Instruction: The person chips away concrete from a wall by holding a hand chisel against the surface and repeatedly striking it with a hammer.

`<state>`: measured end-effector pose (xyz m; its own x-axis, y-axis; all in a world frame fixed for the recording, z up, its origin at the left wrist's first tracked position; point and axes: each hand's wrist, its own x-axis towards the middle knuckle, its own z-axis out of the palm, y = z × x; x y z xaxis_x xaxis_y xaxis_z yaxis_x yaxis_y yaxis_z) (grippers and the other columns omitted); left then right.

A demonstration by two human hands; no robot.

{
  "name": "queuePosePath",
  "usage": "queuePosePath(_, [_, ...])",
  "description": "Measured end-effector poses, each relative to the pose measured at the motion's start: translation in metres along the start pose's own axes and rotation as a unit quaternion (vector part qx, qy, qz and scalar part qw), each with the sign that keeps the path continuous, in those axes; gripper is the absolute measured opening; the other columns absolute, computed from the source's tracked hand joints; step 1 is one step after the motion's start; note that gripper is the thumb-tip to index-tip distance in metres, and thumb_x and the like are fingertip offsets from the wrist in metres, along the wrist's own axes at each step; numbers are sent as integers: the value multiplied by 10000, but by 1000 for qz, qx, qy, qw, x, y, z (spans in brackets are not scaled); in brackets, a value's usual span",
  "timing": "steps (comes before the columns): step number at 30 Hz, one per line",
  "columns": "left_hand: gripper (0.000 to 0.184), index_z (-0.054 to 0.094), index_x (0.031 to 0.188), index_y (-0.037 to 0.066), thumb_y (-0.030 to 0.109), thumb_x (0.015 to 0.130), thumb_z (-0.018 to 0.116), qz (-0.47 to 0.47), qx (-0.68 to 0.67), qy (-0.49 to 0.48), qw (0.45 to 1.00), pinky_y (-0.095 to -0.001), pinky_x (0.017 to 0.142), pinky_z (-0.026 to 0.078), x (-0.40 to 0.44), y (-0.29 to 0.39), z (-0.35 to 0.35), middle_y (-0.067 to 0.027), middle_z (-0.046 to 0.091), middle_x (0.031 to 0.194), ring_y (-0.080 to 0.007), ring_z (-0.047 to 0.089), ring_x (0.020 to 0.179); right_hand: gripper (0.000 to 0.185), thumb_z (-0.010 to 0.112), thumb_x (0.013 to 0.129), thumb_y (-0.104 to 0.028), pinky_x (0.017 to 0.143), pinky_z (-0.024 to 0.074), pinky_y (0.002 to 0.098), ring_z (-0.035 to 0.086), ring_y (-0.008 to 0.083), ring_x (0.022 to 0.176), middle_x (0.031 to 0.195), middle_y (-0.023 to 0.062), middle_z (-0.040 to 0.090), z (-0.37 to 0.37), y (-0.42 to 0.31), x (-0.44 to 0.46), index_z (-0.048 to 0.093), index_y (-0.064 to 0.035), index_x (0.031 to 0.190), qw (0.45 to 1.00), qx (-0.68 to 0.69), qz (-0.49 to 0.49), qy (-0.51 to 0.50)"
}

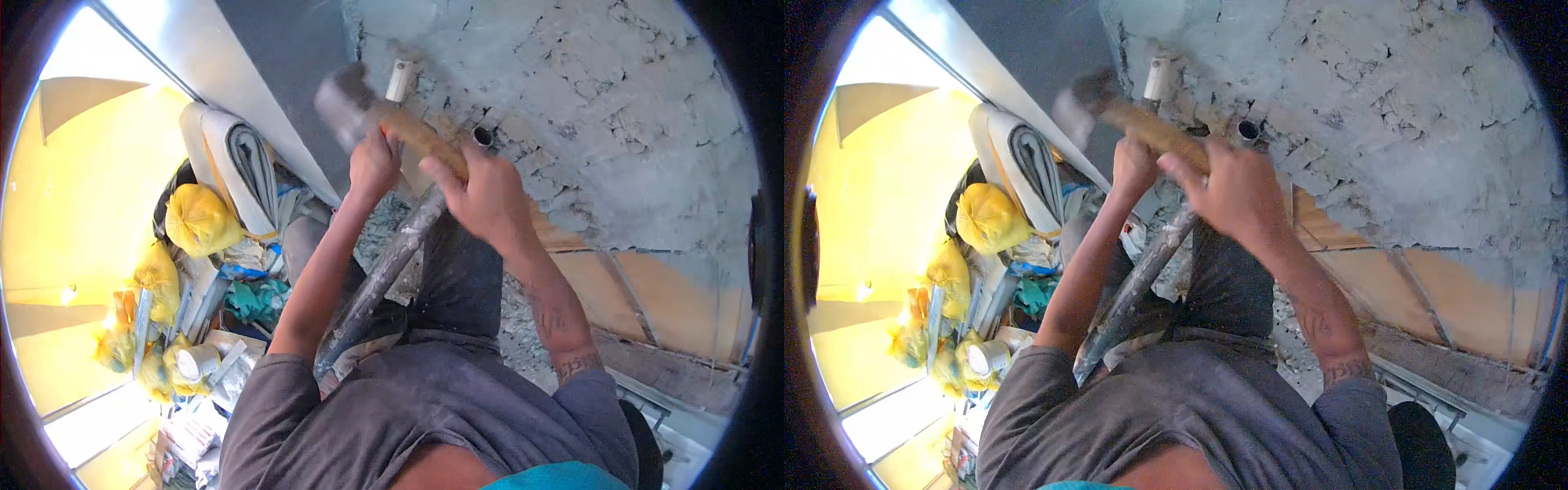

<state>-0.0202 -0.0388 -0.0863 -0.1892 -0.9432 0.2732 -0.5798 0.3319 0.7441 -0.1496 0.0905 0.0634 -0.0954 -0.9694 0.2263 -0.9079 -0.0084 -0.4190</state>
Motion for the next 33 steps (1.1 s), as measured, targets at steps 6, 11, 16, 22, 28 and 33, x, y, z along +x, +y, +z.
queuePosePath(6, [327, 439, 1026, 7, 330, 992, 475, 4, -1, -4, 1000, -577, 617, 471, -8, 19, -13, -290, 634, 779, -506, 615, 723, 544, 642, 857, -521, 579, 506, 459, 657, 412, 682, 692, 238, 637, 8, 14, -3, 638, 17, 937, 979, 90, -170, 65])
queuePosePath(11, [352, 476, 1103, 7, 339, 998, 422, -65, 63, -55, 994, -577, 680, 493, 4, 12, -7, -319, 641, 868, -507, 619, 774, 660, 549, 876, -606, 602, 521, 490, 648, 443, 675, 664, 256, 630, 10, 24, 21, 660, 43, 853, 998, -11, 57, 5])
queuePosePath(16, [401, 478, 1006, 8, 405, 1011, 419, 5, -99, -9, 995, -498, 723, 465, -9, -5, -5, -249, 605, 844, -423, 613, 791, 611, 580, 851, -620, 552, 528, 475, 660, 399, 610, 620, 208, 622, 3, -9, -22, 578, -10, 805, 998, 44, -47, 0])
queuePosePath(22, [364, 465, 976, 15, 377, 1010, 456, -28, -57, 3, 998, -488, 690, 427, -12, 3, -27, -212, 568, 817, -382, 584, 778, 511, 642, 852, -531, 529, 507, 452, 649, 377, 586, 612, 182, 609, 12, -4, -24, 562, -26, 850, 993, 89, -75, 28])
queuePosePath(28, [340, 435, 978, 26, 364, 1004, 464, -14, -4, 43, 999, -506, 519, 423, -10, -4, -3, -213, 585, 657, -433, 616, 627, 471, 698, 835, -483, 512, 501, 397, 645, 342, 565, 623, 153, 604, -7, -15, -21, 566, -31, 854, 988, 80, -130, 33])
queuePosePath(33, [347, 421, 990, 36, 382, 1004, 445, -66, -10, 35, 997, -530, 499, 437, -11, -14, 16, -240, 608, 659, -460, 624, 627, 478, 697, 833, -500, 485, 496, 374, 640, 307, 538, 604, 128, 589, -13, -21, -20, 564, -41, 853, 985, 59, -159, 18])
